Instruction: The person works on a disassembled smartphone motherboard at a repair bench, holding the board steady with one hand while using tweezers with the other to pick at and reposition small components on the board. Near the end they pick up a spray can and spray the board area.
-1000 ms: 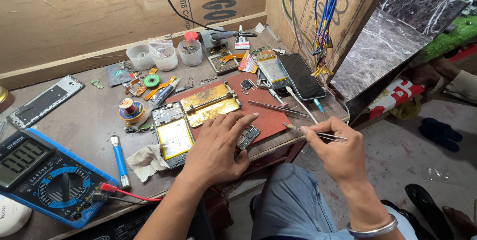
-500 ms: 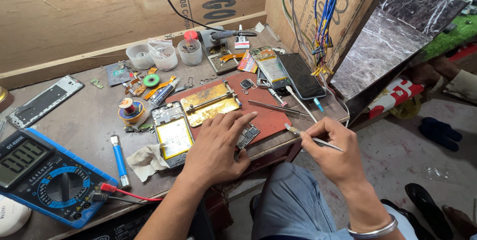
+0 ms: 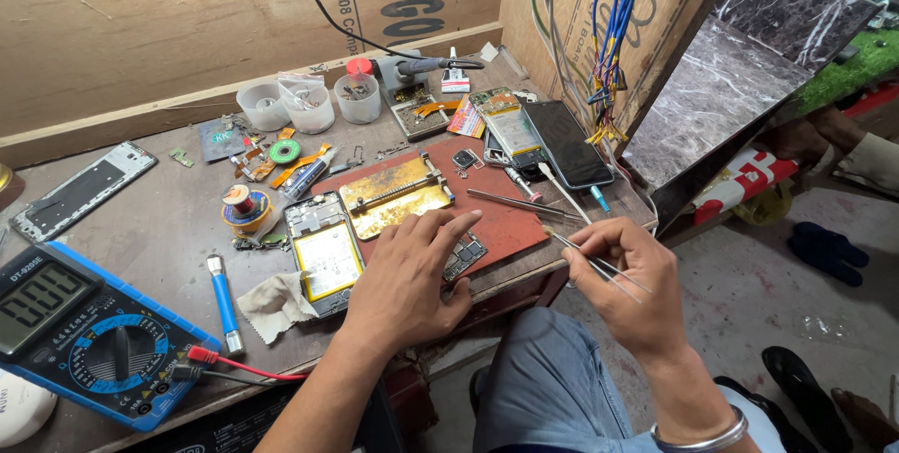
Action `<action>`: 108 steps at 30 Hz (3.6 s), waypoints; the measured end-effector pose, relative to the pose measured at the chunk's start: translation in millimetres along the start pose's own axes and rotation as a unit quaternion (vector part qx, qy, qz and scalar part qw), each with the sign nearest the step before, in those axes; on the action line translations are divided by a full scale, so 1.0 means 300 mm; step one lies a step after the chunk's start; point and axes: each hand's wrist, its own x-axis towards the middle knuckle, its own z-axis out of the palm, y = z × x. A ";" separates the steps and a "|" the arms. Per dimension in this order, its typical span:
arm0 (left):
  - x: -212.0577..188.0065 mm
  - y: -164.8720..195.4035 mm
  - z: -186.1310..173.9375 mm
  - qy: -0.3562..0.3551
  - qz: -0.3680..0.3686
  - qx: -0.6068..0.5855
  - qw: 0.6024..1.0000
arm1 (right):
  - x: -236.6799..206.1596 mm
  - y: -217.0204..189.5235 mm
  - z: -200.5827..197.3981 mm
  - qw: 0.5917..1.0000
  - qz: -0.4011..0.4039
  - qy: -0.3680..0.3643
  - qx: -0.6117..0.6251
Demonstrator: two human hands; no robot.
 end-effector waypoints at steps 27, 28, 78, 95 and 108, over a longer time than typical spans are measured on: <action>-0.005 -0.009 0.014 0.019 0.016 0.002 1.000 | -0.087 0.051 0.134 0.987 -0.136 -0.082 0.011; -0.005 -0.009 0.014 0.018 0.016 0.003 1.000 | -0.088 0.053 0.135 0.988 -0.132 -0.082 0.005; -0.016 -0.026 0.024 0.030 0.032 -0.035 0.998 | -0.096 0.102 0.138 0.980 -0.075 -0.128 0.135; -0.011 -0.026 0.021 0.018 0.030 -0.030 0.999 | -0.090 0.114 0.147 0.984 0.007 -0.070 0.162; -0.010 -0.025 0.018 0.017 0.040 -0.028 0.999 | -0.080 0.094 0.149 0.981 0.020 -0.079 0.178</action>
